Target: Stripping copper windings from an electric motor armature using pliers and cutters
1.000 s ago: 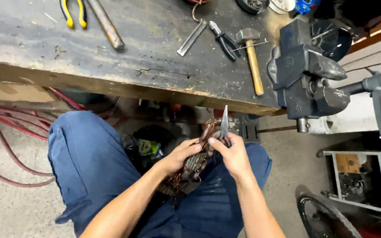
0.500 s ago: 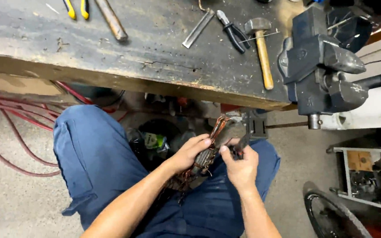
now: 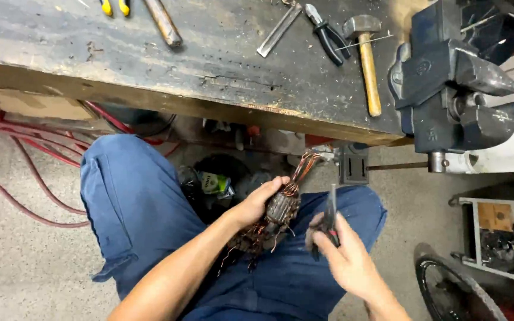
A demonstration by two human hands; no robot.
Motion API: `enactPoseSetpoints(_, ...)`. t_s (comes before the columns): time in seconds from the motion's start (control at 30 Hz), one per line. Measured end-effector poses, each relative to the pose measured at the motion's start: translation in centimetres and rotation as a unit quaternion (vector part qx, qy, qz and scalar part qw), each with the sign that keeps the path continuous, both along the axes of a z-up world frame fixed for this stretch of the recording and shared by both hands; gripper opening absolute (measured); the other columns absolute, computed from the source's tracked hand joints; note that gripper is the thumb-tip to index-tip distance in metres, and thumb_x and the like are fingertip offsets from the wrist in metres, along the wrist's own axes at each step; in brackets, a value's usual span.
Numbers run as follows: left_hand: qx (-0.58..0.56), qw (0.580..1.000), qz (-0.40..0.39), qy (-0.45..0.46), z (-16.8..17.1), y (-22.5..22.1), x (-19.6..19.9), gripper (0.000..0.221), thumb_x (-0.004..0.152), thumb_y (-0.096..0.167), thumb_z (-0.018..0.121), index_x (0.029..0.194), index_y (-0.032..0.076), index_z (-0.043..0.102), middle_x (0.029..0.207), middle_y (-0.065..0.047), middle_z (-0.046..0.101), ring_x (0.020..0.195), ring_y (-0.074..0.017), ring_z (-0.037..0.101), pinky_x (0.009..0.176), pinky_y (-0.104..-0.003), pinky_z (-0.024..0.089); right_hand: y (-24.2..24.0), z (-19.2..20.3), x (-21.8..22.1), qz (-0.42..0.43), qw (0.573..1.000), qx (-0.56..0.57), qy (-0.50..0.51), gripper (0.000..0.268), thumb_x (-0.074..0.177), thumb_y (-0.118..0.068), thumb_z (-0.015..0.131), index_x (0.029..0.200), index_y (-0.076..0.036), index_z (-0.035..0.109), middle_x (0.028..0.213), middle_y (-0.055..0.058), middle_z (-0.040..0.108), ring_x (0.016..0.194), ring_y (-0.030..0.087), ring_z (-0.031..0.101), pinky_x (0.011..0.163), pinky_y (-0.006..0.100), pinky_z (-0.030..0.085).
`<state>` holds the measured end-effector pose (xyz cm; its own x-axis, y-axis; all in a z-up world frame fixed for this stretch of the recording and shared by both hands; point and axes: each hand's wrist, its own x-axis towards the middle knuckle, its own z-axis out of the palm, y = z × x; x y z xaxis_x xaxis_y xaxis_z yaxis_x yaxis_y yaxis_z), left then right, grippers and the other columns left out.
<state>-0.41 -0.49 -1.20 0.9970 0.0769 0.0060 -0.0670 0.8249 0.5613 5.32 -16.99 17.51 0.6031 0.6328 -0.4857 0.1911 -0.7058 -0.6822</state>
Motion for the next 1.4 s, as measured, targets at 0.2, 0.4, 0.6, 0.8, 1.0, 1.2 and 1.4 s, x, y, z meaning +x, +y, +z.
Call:
enactPoseSetpoints(0.2,0.088,0.993,-0.065,-0.045,2.5,0.2,-1.0,0.044,0.101,0.055,0.050,0.104,0.012,0.054,0.092,0.002,0.054,0.080,-0.0058,0.052,0.069,-0.022,0.046,-1.1,0.4,2.8,0.203,0.949,-0.058,0.235,0.033,0.099,-0.032,0.055,0.118,-0.009,0.069,0.101,0.003,0.079,0.076,0.014,0.072,0.078,0.028,0.061)
enactPoseSetpoints(0.4,0.187,0.977,-0.071,-0.072,2.7,0.2,-0.7,0.056,0.102,0.061,0.041,0.111,0.009,0.059,0.106,0.000,0.058,0.099,-0.0091,0.053,0.090,-0.025,0.044,-0.6,3.3,5.6,0.281,0.922,-0.184,0.193,0.036,0.098,-0.035,0.054,0.122,-0.014,0.071,0.109,-0.005,0.083,0.080,0.009,0.076,0.080,0.024,0.060)
enactPoseSetpoints(0.6,0.211,0.967,-0.126,-0.062,3.3,0.1,-0.7,0.058,0.101,0.061,0.039,0.119,0.008,0.057,0.110,-0.001,0.057,0.102,-0.0092,0.053,0.095,-0.026,0.045,0.6,2.4,6.0,0.306,0.915,-0.117,0.234,0.036,0.100,-0.038,0.053,0.093,-0.011,0.075,0.091,-0.002,0.080,0.082,0.011,0.066,0.081,0.026,0.048)
enactPoseSetpoints(0.8,0.215,0.961,-0.149,-0.092,3.1,-0.1,-0.4,0.063,0.099,0.065,0.041,0.123,0.009,0.057,0.116,0.000,0.060,0.109,-0.0107,0.053,0.103,-0.028,0.041,-0.8,-0.8,5.2,0.115,0.796,-0.032,0.593,0.056,0.081,-0.046,0.079,0.090,0.005,0.057,0.079,0.013,0.051,0.068,0.021,0.050,0.058,0.025,0.037)
enactPoseSetpoints(1.0,0.128,0.987,-0.057,-0.080,0.4,-1.5,0.9,0.049,0.104,0.053,0.049,0.105,0.007,0.066,0.100,-0.001,0.066,0.092,-0.0096,0.060,0.086,-0.025,0.048,-1.4,-3.3,3.8,0.233,0.953,-0.094,0.169,0.042,0.102,-0.027,0.070,0.075,-0.017,0.040,0.068,-0.005,0.030,0.062,0.011,0.029,0.061,0.031,0.030)
enactPoseSetpoints(1.2,0.091,0.995,-0.043,0.016,-1.3,-1.3,1.4,0.046,0.105,0.045,0.048,0.105,0.004,0.068,0.084,-0.003,0.068,0.069,-0.0090,0.061,0.057,-0.024,0.052,-2.9,-6.7,2.6,0.340,0.851,-0.185,-0.354,0.027,0.099,-0.034,0.062,0.089,-0.013,0.047,0.081,0.009,0.058,0.076,0.038,0.063,0.066,0.051,0.053)
enactPoseSetpoints(1.4,0.131,0.989,-0.061,-0.023,-1.1,-1.9,1.4,0.051,0.102,0.051,0.052,0.108,0.004,0.070,0.096,-0.001,0.070,0.083,-0.0079,0.062,0.075,-0.024,0.050,-1.1,-2.8,5.4,0.371,0.913,-0.149,0.082,0.033,0.100,-0.039,0.068,0.085,-0.015,0.050,0.070,-0.003,0.048,0.065,0.016,0.041,0.063,0.034,0.036)
